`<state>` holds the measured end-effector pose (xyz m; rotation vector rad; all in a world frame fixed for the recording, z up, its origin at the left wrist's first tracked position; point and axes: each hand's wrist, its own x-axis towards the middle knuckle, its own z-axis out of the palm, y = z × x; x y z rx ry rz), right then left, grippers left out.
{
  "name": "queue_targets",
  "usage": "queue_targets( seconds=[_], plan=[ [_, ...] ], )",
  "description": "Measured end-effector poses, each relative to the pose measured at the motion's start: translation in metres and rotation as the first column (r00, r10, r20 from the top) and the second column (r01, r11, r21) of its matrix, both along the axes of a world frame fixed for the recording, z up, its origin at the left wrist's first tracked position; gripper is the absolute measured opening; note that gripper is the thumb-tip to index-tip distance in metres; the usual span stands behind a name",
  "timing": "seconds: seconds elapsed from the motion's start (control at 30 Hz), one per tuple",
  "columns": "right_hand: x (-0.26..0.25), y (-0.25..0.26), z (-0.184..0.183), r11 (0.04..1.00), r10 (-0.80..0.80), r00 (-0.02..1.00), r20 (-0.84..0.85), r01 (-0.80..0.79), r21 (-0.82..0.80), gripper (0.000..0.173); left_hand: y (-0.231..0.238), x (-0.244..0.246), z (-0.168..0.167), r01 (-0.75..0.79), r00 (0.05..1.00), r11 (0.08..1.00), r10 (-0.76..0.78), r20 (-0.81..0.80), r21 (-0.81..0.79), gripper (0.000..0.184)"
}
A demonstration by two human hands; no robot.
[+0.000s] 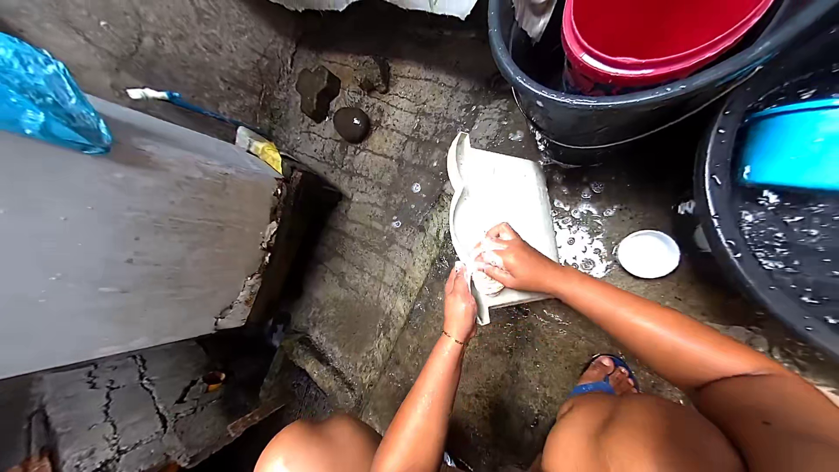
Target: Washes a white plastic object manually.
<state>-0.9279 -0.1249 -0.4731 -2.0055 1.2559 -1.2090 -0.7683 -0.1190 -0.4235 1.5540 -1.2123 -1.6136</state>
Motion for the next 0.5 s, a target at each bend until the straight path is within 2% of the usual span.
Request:
queue_targets(
  seconds=[0.07, 0.13, 0.2, 0.27, 0.33, 0.4, 0.5],
  plan=[
    [-0.018, -0.016, 0.002, 0.993, -0.108, 0.994, 0.004, 0.108, 0.055, 0.025, 0.006, 0.014, 0.005, 0.125, 0.991, 0.992, -0.125, 0.05, 0.01, 0.046],
    [-0.043, -0.037, -0.002, 0.95, -0.283, 0.958, -0.032, 0.285, 0.131, 0.028, 0.018, 0.025, 0.007, 0.223, 0.97, 0.974, -0.225, 0.096, 0.026, 0.045],
    [-0.055, -0.05, -0.011, 0.838, -0.516, 0.857, -0.016, 0.508, 0.198, 0.03, 0.027, 0.03, 0.01, 0.278, 0.953, 0.96, -0.28, 0.119, 0.03, 0.043],
    [-0.05, -0.05, -0.015, 0.747, -0.651, 0.754, 0.08, 0.619, 0.244, 0.03, 0.029, 0.028, 0.012, 0.302, 0.945, 0.953, -0.301, 0.127, 0.011, 0.041],
    [-0.032, -0.036, -0.009, 0.737, -0.667, 0.722, 0.184, 0.603, 0.305, 0.029, 0.024, 0.023, 0.015, 0.31, 0.942, 0.951, -0.307, 0.136, 0.002, 0.04],
    [0.001, -0.006, 0.0, 0.807, -0.578, 0.771, 0.267, 0.492, 0.328, 0.031, 0.016, 0.016, 0.016, 0.291, 0.949, 0.957, -0.286, 0.131, -0.02, 0.041],
    [0.053, 0.033, 0.002, 0.915, -0.402, 0.839, 0.367, 0.356, 0.188, 0.046, 0.0, 0.013, 0.009, 0.284, 0.956, 0.95, -0.269, 0.12, -0.127, 0.042]
  ],
)
